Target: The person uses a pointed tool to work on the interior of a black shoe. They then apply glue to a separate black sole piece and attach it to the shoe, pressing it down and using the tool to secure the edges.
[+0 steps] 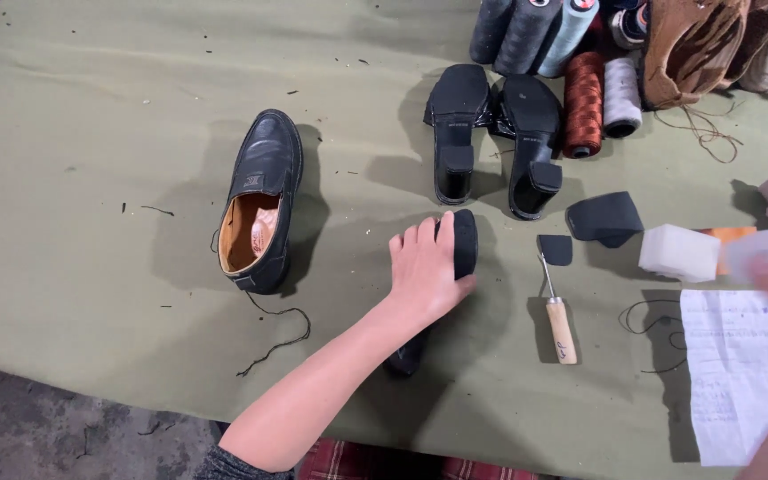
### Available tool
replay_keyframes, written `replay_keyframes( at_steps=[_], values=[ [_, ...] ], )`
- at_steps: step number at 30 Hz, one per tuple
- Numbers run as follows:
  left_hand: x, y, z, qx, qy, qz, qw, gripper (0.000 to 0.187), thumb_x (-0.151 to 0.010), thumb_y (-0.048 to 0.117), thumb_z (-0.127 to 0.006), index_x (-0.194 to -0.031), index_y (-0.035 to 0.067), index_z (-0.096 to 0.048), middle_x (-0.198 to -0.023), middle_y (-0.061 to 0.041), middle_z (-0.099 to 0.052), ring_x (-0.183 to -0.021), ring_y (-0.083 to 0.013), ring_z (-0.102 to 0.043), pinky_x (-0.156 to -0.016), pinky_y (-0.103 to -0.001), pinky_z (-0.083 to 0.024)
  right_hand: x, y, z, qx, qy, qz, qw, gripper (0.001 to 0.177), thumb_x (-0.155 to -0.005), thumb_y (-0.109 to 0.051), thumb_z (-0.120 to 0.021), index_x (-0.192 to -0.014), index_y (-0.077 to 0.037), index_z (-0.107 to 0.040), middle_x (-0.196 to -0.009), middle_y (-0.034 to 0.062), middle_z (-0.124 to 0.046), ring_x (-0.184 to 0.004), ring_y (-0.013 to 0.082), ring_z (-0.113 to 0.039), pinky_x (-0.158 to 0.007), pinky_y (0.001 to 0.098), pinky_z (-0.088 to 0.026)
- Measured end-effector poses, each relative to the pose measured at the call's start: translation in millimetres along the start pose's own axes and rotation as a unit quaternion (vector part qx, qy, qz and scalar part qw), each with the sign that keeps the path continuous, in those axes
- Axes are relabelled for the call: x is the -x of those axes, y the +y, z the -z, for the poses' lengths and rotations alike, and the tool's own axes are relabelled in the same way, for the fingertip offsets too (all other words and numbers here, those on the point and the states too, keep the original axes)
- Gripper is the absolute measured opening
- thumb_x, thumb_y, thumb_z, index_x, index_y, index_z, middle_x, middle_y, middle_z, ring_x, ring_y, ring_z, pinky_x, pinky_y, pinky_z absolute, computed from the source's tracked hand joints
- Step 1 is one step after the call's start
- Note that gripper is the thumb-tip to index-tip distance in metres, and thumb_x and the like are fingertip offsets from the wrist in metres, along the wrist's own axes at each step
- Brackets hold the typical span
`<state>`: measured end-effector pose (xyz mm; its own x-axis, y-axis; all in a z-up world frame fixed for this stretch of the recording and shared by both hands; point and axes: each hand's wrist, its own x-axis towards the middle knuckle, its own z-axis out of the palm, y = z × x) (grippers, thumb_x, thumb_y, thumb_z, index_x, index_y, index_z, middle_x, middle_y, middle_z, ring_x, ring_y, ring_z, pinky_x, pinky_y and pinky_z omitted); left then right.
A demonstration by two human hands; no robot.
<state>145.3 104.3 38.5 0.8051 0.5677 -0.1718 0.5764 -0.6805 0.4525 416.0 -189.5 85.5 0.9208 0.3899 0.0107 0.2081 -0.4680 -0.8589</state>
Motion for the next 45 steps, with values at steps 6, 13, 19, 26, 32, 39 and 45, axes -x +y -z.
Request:
replay_keyframes(
  at_steps=[6,13,19,26,32,39,45],
  values=[
    [7,-18,25,0.090,0.037,0.000,0.995,0.096,-0.082,0.040,-0.075,-0.158,0.004,-0.029,-0.149,-0.023,-0.043,-0.138,-0.0435,-0.044,-0.112,-0.065,-0.027,92,-79,-86,0.076,-0.065,0.006,0.995,0.050,-0.081,-0.022,-0.089,-0.122,-0.001,-0.070,-0.115,0.0213,-0.069,-0.123,0.0342,-0.061,-0.106,0.0524,-0.042],
    [-14,-84,40,0.023,0.020,0.045,0.999,0.095,-0.085,0.040,-0.074,-0.162,0.012,-0.026,-0.156,-0.018,-0.040,-0.144,-0.0359,-0.042,-0.116,-0.059,-0.026,128,-92,-156,0.135,-0.192,-0.074,0.969,0.060,-0.066,-0.040,-0.091,-0.110,-0.004,-0.071,-0.103,0.0183,-0.079,-0.113,0.0330,-0.071,-0.094,0.0502,-0.052],
    [-2,-89,55,0.019,-0.015,0.048,0.999,0.094,-0.084,0.042,-0.074,-0.162,0.015,-0.028,-0.157,-0.015,-0.038,-0.147,-0.0352,-0.037,-0.116,-0.056,-0.028,130,-101,-170,0.101,-0.220,-0.079,0.967,0.041,-0.068,-0.026,-0.088,-0.099,-0.004,-0.072,-0.097,0.0155,-0.082,-0.113,0.0280,-0.074,-0.099,0.0474,-0.053],
    [-8,-109,25,-0.024,-0.038,0.058,0.997,0.091,-0.083,0.045,-0.071,-0.161,0.019,-0.032,-0.158,-0.012,-0.038,-0.147,-0.0338,-0.036,-0.115,-0.055,-0.030,128,-87,-176,0.027,-0.229,-0.089,0.969,0.034,-0.074,-0.015,-0.085,-0.102,0.001,-0.072,-0.089,0.0174,-0.081,-0.095,0.0255,-0.076,-0.091,0.0451,-0.056],
    [-5,-110,29,-0.042,-0.057,0.074,0.995,0.091,-0.081,0.046,-0.074,-0.160,0.023,-0.034,-0.160,-0.009,-0.036,-0.148,-0.0306,-0.032,-0.115,-0.053,-0.031,138,-69,-188,-0.125,-0.237,-0.075,0.961,0.040,-0.077,-0.010,-0.089,-0.111,0.000,-0.070,-0.090,0.0141,-0.080,-0.090,0.0181,-0.071,-0.088,0.0406,-0.058],
    [53,-49,90,0.252,0.008,-0.065,0.965,0.067,-0.081,0.037,-0.077,-0.143,0.020,-0.059,-0.129,-0.008,-0.059,-0.121,-0.0256,-0.056,-0.104,-0.043,-0.045,148,-66,-174,-0.204,-0.332,-0.029,0.920,0.048,-0.085,-0.021,-0.077,-0.127,-0.001,-0.067,-0.100,0.0127,-0.079,-0.089,0.0184,-0.072,-0.081,0.0374,-0.060],
    [96,-4,117,0.434,-0.120,-0.199,0.871,0.042,-0.092,0.024,-0.071,-0.132,0.014,-0.069,-0.087,0.006,-0.050,-0.080,-0.0079,-0.051,-0.083,-0.023,-0.046,168,-73,-167,-0.407,-0.504,0.045,0.760,0.044,-0.099,-0.038,-0.069,-0.121,-0.002,-0.058,-0.097,0.0203,-0.076,-0.084,0.0279,-0.075,-0.072,0.0364,-0.057]
  ],
)
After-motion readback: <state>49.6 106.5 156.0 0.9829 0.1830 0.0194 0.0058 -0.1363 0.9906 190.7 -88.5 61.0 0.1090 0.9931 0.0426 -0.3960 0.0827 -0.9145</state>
